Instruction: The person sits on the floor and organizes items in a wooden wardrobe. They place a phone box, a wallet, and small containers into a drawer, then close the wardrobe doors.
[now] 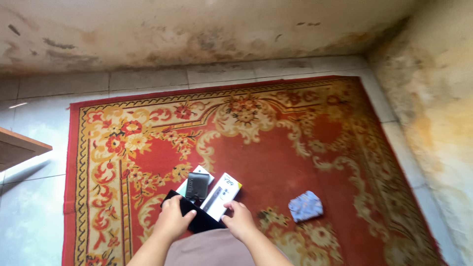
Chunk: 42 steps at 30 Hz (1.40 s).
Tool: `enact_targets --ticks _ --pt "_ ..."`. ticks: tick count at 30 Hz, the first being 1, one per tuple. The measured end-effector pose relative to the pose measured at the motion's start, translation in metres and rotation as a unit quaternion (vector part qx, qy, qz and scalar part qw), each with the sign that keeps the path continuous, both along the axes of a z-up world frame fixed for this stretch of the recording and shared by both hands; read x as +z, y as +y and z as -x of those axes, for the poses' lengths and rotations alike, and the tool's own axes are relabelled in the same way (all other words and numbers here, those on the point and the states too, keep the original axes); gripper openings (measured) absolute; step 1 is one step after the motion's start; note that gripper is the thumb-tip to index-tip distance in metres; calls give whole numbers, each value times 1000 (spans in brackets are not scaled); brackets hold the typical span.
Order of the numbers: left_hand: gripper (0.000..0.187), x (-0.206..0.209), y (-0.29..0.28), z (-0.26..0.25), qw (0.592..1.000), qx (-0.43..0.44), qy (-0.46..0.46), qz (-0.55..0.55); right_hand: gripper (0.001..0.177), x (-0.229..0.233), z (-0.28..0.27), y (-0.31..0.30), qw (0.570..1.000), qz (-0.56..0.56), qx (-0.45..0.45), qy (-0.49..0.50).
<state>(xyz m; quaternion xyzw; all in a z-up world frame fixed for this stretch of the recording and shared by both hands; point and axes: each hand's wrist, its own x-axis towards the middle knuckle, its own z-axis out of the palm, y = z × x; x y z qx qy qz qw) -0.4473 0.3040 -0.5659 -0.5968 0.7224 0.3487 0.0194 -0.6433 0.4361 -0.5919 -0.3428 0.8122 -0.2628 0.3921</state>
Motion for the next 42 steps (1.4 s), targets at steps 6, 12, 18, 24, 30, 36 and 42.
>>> enact_targets --ticks 6,12,18,24,30,36,42 --pt "68 -114 -43 5 998 -45 -23 -24 48 -214 8 -39 996 -24 -47 -71" --pt "47 -221 -61 52 993 -106 51 -24 85 -307 37 -78 962 -75 -264 -12" --pt "66 -259 -34 107 983 -173 7 -67 94 -266 63 -87 869 -99 -391 -286" --pt "54 -247 -16 113 985 -148 -72 -58 62 -362 75 -49 921 -141 -200 -303" --pt "57 -254 -17 123 988 -61 -75 -122 56 -353 60 -63 953 -45 -239 -182" --pt "64 -287 8 134 980 61 144 -125 70 -302 103 -70 928 23 -277 -247" --pt "41 -261 -25 116 986 -107 131 -3 51 -281 115 -53 875 25 -317 -367"
